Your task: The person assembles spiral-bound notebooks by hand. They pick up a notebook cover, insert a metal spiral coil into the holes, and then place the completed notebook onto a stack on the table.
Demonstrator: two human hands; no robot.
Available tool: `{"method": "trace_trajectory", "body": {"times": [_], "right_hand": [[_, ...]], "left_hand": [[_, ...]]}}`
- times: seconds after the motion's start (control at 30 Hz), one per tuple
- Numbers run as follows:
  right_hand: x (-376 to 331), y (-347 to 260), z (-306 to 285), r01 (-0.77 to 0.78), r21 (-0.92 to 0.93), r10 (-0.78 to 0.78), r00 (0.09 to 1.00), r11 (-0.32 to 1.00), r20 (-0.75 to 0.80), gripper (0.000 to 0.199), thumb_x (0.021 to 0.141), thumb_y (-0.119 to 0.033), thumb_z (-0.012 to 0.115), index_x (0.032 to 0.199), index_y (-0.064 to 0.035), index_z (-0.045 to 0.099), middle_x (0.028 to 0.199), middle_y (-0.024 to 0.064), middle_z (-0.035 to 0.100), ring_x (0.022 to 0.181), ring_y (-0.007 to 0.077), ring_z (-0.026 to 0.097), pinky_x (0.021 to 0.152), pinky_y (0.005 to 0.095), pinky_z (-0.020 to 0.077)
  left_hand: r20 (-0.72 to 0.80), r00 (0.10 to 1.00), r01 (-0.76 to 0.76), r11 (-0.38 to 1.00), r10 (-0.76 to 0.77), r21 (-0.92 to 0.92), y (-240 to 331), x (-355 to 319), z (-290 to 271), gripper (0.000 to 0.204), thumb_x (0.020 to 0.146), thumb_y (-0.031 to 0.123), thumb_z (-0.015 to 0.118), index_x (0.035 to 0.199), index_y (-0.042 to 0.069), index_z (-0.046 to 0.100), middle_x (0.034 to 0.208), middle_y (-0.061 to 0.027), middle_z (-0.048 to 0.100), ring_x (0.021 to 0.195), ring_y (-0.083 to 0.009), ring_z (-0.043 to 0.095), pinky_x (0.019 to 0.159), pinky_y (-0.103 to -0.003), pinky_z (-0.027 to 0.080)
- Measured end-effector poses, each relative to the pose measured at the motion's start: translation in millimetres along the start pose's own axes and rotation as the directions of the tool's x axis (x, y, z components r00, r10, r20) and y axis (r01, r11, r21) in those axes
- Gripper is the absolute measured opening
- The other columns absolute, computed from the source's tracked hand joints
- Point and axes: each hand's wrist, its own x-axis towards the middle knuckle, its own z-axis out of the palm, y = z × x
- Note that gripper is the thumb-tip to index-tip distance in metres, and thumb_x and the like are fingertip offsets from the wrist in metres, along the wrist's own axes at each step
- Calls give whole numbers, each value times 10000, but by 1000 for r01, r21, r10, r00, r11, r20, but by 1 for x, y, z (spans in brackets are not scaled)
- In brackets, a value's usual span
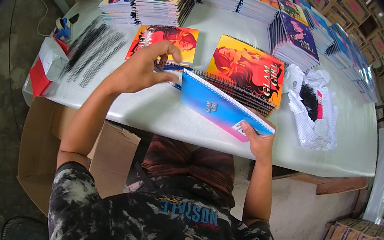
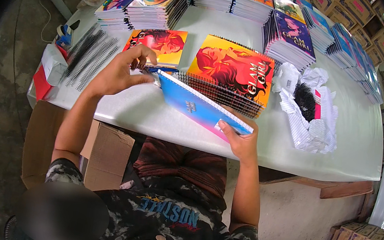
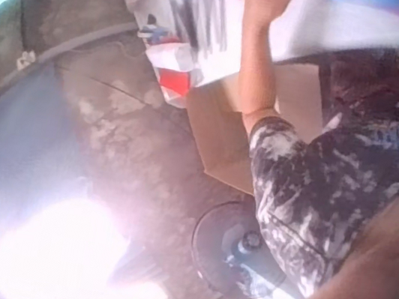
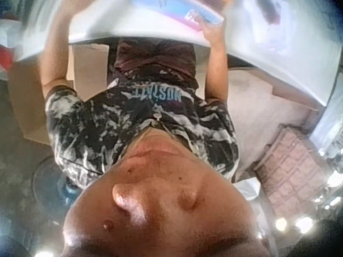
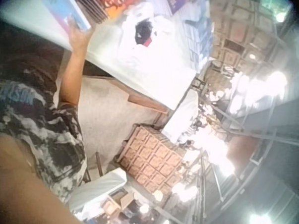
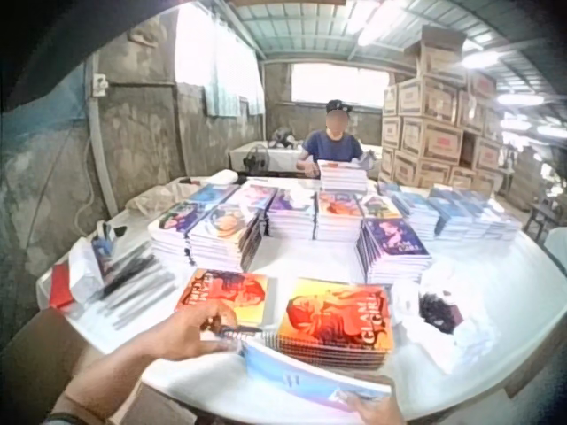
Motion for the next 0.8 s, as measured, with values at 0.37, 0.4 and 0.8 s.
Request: {"method": "trace_trajectory", "body": {"times": [0.37,0.4,0.8], "right_hand": [[-4,-3,8,150,-174,-136,987,973,90,323,773,54,552,1094,34,589,1031,139,640,887,176,629,784,249,471],[-4,-2,7,147,-149,-130,984,978,121,332,762,61,543,1092,50,583,1072,169,617,978,237,611,847,286,460],[-12,-1,20,359,-164,-336,929,919,155,311,742,9,632,1052,31,613,1072,195,607,997,263,602,870,310,456]], "left_hand": [[184,969,-247,711,166,658,25,7,3,270,736,133,667,981,64,577,932,-105,599,880,-303,550,763,-366,435],[179,977,-209,705,118,678,30,8,3,270,720,129,676,962,64,575,929,-104,598,882,-299,551,762,-366,434],[-91,915,-146,533,393,833,26,-5,28,709,701,427,660,1236,38,406,1316,-206,356,1223,-389,337,967,-515,282]]}}
